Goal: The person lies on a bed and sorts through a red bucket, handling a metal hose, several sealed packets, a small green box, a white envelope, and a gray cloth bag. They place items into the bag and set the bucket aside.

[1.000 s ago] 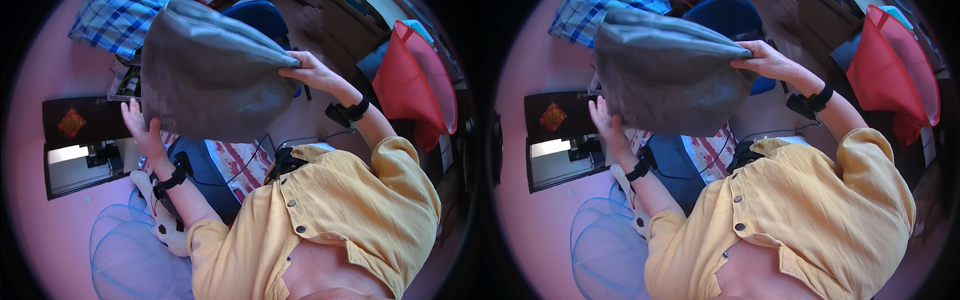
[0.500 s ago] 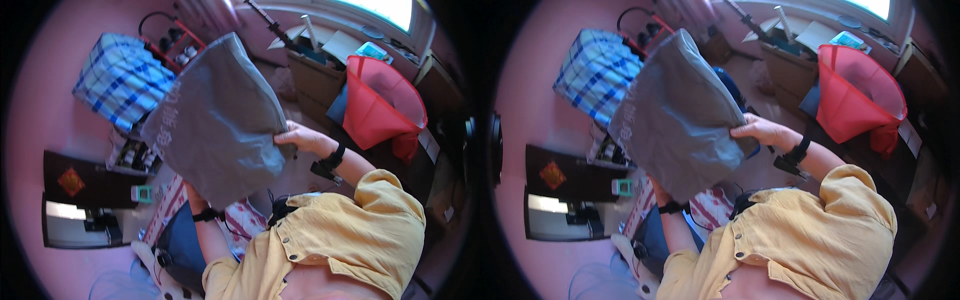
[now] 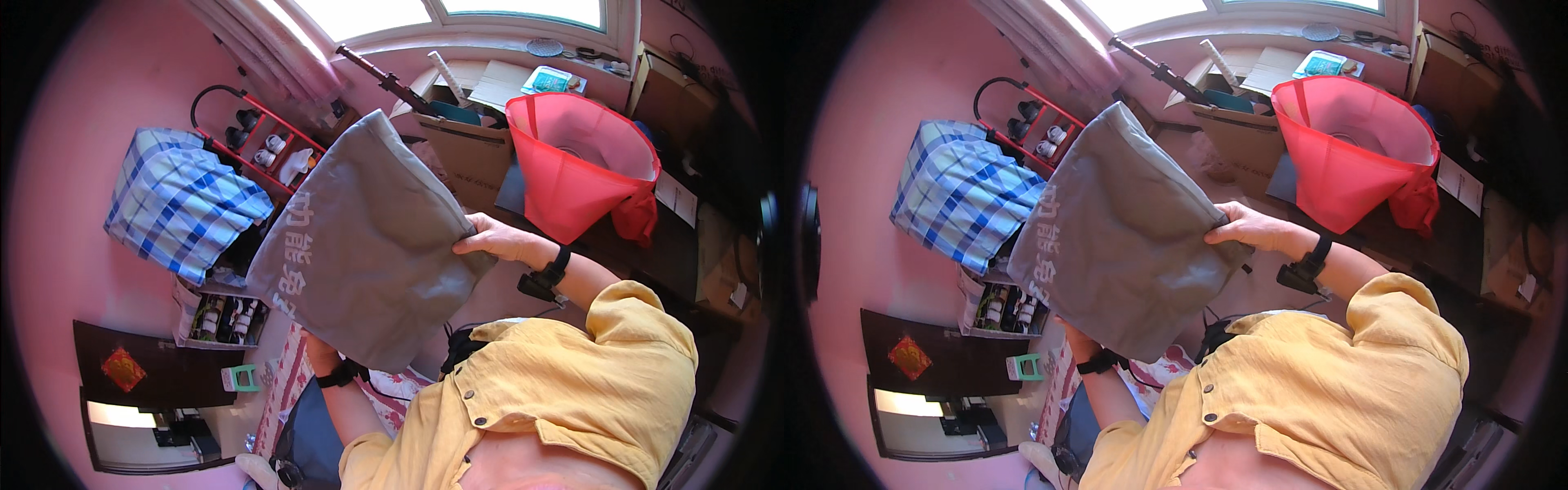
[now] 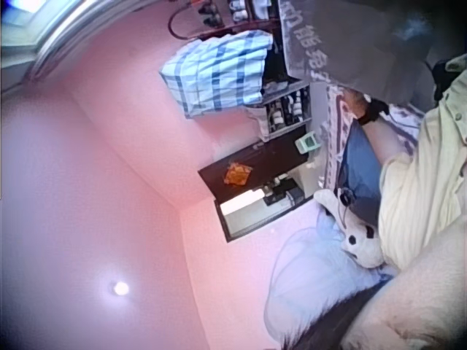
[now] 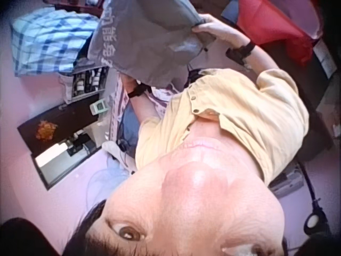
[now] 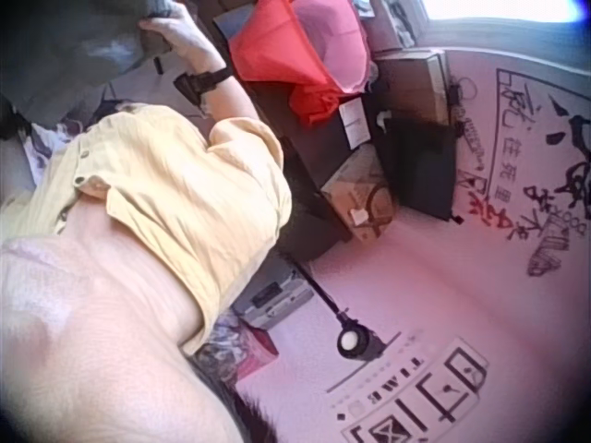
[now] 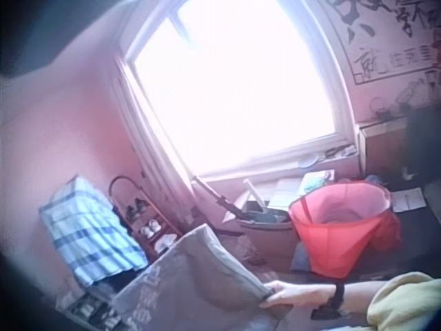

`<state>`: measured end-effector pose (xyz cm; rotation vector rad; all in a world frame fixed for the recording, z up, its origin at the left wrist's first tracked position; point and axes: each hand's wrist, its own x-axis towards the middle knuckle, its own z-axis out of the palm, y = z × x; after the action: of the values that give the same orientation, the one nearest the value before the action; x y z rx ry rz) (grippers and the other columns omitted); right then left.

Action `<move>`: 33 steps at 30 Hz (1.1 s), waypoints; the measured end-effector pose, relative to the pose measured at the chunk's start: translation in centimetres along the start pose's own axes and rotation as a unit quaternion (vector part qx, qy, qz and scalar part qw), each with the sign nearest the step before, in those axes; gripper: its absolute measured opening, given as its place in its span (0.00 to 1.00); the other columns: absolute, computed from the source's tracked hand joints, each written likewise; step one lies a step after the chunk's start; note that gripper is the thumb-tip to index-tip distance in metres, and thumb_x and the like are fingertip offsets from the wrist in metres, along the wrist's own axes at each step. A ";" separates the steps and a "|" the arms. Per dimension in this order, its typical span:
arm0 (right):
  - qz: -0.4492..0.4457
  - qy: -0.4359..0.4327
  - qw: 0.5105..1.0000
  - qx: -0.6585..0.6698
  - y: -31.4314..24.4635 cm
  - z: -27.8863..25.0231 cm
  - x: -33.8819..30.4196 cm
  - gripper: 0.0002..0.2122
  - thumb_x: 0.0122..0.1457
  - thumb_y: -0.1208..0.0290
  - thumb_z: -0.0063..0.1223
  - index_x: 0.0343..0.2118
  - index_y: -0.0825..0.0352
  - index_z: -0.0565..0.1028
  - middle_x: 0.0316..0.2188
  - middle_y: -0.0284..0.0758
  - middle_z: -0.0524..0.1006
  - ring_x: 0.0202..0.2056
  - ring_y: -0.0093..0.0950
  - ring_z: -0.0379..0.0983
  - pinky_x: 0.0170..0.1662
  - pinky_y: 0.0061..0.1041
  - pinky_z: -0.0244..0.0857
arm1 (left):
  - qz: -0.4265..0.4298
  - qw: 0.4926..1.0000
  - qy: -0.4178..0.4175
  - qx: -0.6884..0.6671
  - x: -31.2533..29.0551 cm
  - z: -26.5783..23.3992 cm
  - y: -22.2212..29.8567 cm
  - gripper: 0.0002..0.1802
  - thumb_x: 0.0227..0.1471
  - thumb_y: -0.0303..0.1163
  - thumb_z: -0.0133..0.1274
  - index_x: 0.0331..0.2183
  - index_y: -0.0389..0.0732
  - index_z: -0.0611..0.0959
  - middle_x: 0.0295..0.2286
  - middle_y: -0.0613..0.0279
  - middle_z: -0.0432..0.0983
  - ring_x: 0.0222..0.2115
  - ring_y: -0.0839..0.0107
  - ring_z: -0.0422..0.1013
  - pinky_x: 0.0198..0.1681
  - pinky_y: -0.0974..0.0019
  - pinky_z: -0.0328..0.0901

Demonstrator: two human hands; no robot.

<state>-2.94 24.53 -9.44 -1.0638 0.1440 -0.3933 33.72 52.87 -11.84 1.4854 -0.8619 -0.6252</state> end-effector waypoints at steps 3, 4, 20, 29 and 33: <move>-0.015 0.029 0.999 -0.012 0.1 -0.5 -0.9 0.19 0.56 0.75 0.59 0.52 0.65 0.74 0.44 0.25 0.77 0.44 0.15 0.69 0.52 0.20 0.62 | -0.019 0.995 -0.094 -0.008 0.9 1.1 -0.5 0.50 0.52 0.69 0.44 0.60 0.36 0.61 0.57 0.57 0.64 0.56 0.61 0.61 0.59 0.58 0.57; -0.022 0.037 0.999 -0.017 0.2 -0.7 -1.1 0.18 0.57 0.75 0.59 0.52 0.65 0.74 0.44 0.24 0.77 0.44 0.14 0.68 0.52 0.19 0.62 | 0.014 0.989 -0.119 -0.092 0.8 1.7 0.0 0.48 0.53 0.66 0.46 0.60 0.36 0.61 0.56 0.57 0.64 0.56 0.61 0.61 0.59 0.57 0.57; -0.079 0.053 0.984 -0.153 -1.5 5.0 -2.0 0.23 0.54 0.68 0.64 0.52 0.70 0.72 0.47 0.31 0.76 0.49 0.20 0.68 0.54 0.26 0.62 | -0.060 0.981 -0.021 -0.181 0.6 6.2 8.8 0.30 0.48 0.23 0.58 0.53 0.36 0.70 0.49 0.56 0.72 0.49 0.61 0.69 0.53 0.59 0.64; -0.096 0.151 0.977 -0.119 2.9 5.5 -0.9 0.09 0.57 0.70 0.62 0.38 0.68 0.81 0.31 0.22 0.79 0.34 0.12 0.72 0.39 0.18 0.68 | -0.116 0.985 -0.072 -0.102 -0.2 4.1 6.0 0.35 0.49 0.33 0.63 0.57 0.39 0.69 0.52 0.58 0.69 0.51 0.61 0.67 0.56 0.60 0.60; -0.116 0.183 0.949 -0.231 3.6 5.3 -2.4 0.08 0.58 0.73 0.61 0.39 0.68 0.80 0.34 0.25 0.79 0.35 0.13 0.71 0.40 0.19 0.69 | -0.050 0.989 -0.056 0.129 -1.8 2.9 4.7 0.32 0.50 0.37 0.63 0.55 0.38 0.72 0.52 0.58 0.70 0.51 0.62 0.66 0.56 0.60 0.58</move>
<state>-2.72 31.30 -10.23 -1.4678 0.4624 -0.7968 29.64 52.71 -7.75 1.7488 -0.9885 -0.6949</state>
